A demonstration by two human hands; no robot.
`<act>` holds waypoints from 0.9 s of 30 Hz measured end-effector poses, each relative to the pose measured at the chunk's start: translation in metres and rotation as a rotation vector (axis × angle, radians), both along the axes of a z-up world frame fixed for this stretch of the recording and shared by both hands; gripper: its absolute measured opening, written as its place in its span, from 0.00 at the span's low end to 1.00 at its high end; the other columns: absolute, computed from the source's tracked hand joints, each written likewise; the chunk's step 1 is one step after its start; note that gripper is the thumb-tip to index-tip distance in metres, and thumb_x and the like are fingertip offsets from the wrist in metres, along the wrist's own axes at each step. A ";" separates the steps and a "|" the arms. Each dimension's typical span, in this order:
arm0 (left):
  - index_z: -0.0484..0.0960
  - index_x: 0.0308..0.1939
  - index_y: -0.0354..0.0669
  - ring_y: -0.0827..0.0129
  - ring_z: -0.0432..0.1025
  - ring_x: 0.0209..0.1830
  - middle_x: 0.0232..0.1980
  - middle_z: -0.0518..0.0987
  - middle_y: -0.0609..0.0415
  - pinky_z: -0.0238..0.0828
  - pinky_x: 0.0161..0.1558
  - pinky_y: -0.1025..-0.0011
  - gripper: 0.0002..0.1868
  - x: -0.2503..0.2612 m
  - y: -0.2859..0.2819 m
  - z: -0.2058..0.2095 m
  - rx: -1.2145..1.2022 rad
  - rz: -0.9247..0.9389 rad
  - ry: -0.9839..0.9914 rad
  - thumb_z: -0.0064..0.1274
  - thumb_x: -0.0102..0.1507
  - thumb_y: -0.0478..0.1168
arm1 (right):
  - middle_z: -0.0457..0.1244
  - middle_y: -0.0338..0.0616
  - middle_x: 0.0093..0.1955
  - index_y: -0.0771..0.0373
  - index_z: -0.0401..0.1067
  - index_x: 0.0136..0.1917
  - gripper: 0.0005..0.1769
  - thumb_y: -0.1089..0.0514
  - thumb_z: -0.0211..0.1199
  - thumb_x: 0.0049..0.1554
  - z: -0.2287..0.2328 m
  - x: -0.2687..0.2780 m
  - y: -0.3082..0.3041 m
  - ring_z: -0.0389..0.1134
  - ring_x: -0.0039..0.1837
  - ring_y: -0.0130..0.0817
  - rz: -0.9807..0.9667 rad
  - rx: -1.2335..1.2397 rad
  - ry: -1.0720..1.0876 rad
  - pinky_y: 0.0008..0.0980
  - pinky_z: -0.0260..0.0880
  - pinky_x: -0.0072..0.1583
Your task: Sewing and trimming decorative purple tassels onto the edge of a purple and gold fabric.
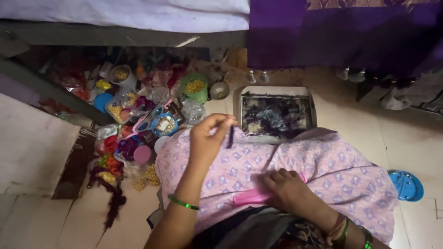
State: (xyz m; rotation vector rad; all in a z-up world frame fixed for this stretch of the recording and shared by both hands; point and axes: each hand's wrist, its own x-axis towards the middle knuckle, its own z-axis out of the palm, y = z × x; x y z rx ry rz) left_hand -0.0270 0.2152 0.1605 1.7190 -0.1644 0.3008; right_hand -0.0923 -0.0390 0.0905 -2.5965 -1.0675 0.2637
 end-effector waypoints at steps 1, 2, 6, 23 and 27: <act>0.87 0.43 0.37 0.75 0.80 0.44 0.44 0.87 0.54 0.76 0.50 0.76 0.07 0.000 0.006 0.000 -0.006 0.041 0.007 0.57 0.67 0.37 | 0.64 0.52 0.65 0.58 0.65 0.71 0.41 0.48 0.73 0.47 -0.006 -0.001 0.000 0.65 0.61 0.53 0.053 -0.010 -0.045 0.52 0.68 0.57; 0.86 0.43 0.37 0.75 0.80 0.44 0.43 0.87 0.55 0.76 0.50 0.77 0.07 0.001 0.012 0.000 -0.013 0.081 0.013 0.57 0.67 0.37 | 0.63 0.54 0.64 0.60 0.65 0.70 0.38 0.48 0.72 0.50 -0.012 -0.002 0.000 0.66 0.61 0.52 0.105 -0.021 -0.091 0.53 0.69 0.57; 0.86 0.45 0.38 0.76 0.80 0.42 0.43 0.87 0.55 0.76 0.48 0.77 0.07 0.002 0.027 0.007 -0.061 0.110 0.063 0.56 0.67 0.38 | 0.64 0.55 0.62 0.65 0.66 0.69 0.31 0.52 0.66 0.54 -0.004 -0.003 0.021 0.67 0.57 0.51 0.260 0.060 -0.335 0.51 0.71 0.56; 0.84 0.48 0.35 0.76 0.77 0.48 0.48 0.85 0.54 0.71 0.55 0.77 0.08 -0.010 0.087 -0.015 -0.248 0.298 -0.017 0.54 0.69 0.37 | 0.62 0.58 0.58 0.69 0.65 0.65 0.31 0.57 0.62 0.50 -0.021 -0.002 0.050 0.65 0.59 0.53 0.139 -0.139 -0.187 0.47 0.69 0.56; 0.84 0.47 0.37 0.76 0.76 0.50 0.49 0.85 0.55 0.70 0.56 0.77 0.08 -0.011 0.065 -0.008 -0.130 0.344 0.032 0.54 0.69 0.38 | 0.64 0.59 0.58 0.70 0.66 0.67 0.32 0.61 0.62 0.49 -0.026 0.000 0.047 0.67 0.55 0.53 0.174 -0.048 -0.262 0.46 0.70 0.53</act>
